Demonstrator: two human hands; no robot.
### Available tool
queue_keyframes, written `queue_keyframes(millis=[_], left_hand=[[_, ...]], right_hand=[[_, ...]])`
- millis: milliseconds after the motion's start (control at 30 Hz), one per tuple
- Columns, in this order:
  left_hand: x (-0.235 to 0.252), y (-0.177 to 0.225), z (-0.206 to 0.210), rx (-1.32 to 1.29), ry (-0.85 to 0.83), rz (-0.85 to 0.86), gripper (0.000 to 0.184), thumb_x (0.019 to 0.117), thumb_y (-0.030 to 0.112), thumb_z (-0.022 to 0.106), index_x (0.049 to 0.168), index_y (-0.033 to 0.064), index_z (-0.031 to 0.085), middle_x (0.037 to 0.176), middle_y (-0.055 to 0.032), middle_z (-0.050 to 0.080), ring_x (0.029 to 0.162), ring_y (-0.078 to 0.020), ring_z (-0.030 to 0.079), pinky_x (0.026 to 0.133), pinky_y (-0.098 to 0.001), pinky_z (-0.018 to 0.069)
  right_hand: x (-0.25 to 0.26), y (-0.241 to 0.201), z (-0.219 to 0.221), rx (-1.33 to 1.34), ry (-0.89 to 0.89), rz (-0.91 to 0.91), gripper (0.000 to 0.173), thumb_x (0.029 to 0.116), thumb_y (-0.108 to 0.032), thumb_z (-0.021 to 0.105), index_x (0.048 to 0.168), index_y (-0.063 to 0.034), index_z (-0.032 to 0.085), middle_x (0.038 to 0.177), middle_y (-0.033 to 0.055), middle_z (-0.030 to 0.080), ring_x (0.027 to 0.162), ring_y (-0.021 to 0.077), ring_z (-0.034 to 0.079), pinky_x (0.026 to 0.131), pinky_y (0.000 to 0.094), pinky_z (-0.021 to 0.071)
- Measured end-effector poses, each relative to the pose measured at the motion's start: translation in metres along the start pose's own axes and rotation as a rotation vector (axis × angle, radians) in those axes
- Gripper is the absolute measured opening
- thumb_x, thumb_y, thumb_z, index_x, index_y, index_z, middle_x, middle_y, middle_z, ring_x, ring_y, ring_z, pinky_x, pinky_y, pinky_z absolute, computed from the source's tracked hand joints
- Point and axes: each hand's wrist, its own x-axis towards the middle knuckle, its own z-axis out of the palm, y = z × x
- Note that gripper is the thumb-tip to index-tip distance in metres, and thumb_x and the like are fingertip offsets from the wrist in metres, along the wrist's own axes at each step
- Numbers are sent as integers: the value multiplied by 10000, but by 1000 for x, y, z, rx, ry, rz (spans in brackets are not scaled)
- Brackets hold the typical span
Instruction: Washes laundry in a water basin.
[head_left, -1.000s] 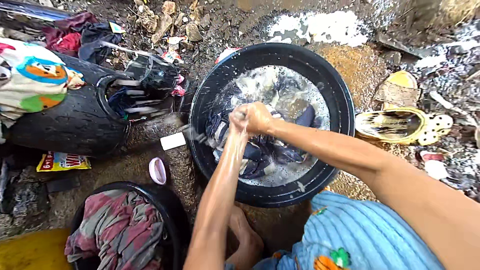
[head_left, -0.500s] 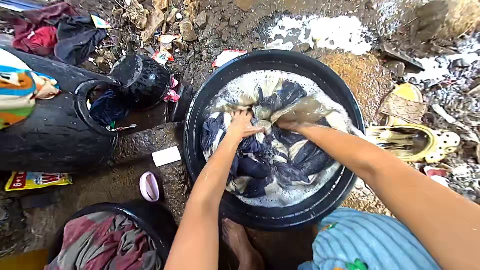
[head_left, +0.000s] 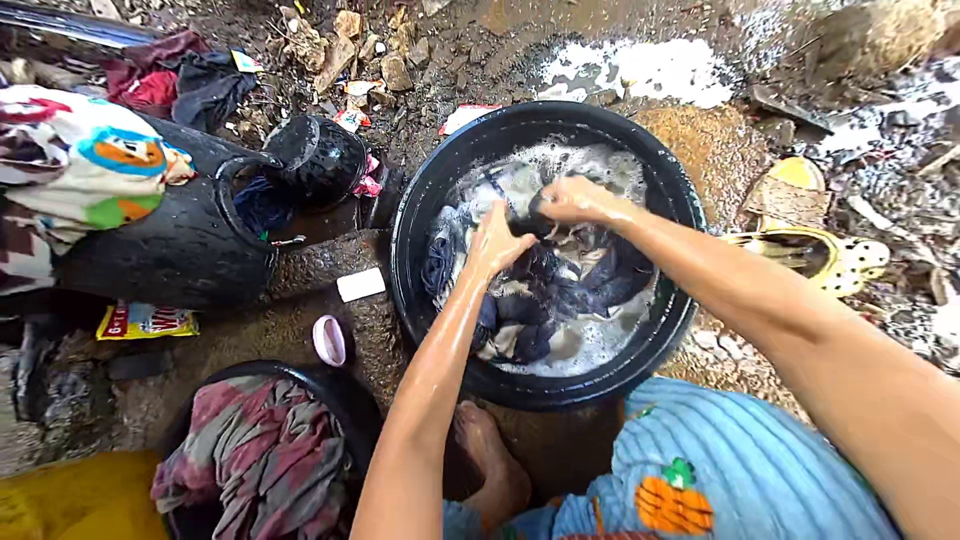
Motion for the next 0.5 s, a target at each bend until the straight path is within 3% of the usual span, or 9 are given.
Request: queue_keyframes(millis=[33,67,100,167,267,333,400,433,500], left_hand=[[1,11,-7,-102,38,83,824,826,264,833,1497,-15,445,1474,-256,513,1385,-379,491,1160,-563,388],[2,23,-13,-205,67,149,740,821,211,836,1440,-30,509,1413,-235,569,1330,-332,545,1140,-521,419],[1,36,-21,-312,92,163,541,848,176,808,1305,-32,607,1220,-184,681,1143,-250,656,1027,-467,515],[-2,62,-56,-486,147,185,213,926,94,687,1081,-50,671,927,-91,705,845,-126,671,821,-367,568],[-33,105,-135,-375,235,274,137,928,41,646,1041,-11,703,937,-13,714,863,-35,656,842,-277,557],[-57,128,-190,-134,290,245,117,871,108,687,972,50,691,890,22,669,828,-35,625,803,-287,543],[-68,117,-246,-31,362,189,133,888,187,693,966,80,677,886,11,660,816,-60,633,758,-305,553],[-68,97,-278,-47,415,134,200,914,192,723,1039,38,695,953,-49,691,865,-106,666,789,-327,575],[-73,63,-340,-102,503,-80,341,979,73,642,1287,-41,551,1191,-133,582,1036,-157,562,929,-329,489]], right_hand=[[-8,-16,-18,48,70,-125,357,1033,-286,559,990,35,709,994,289,682,1000,467,659,848,690,472],[-19,-35,-37,92,130,-223,366,1038,-295,563,959,32,707,942,263,679,950,435,661,827,668,475],[-31,-50,-53,140,196,-289,377,1027,-314,565,926,19,711,884,222,677,886,386,660,786,637,480],[-52,-69,-87,187,262,-369,493,1041,-457,541,908,-1,673,836,148,633,814,286,618,754,558,462],[-70,-68,-96,276,220,-414,487,958,-563,625,824,-97,673,708,-14,600,649,102,580,646,397,497],[-67,-53,-71,187,94,-334,430,940,-440,714,872,-16,696,759,105,650,706,241,636,700,524,528],[-55,-23,-28,-17,-73,-138,433,960,-370,727,1063,49,710,1028,267,699,1018,439,671,925,693,482],[-53,-4,-10,-65,-113,-49,485,954,-399,725,1105,61,707,1105,301,689,1108,481,645,969,729,446],[-64,21,-8,50,-28,34,521,958,-402,719,1130,89,692,1161,317,676,1157,475,630,1017,709,434]])
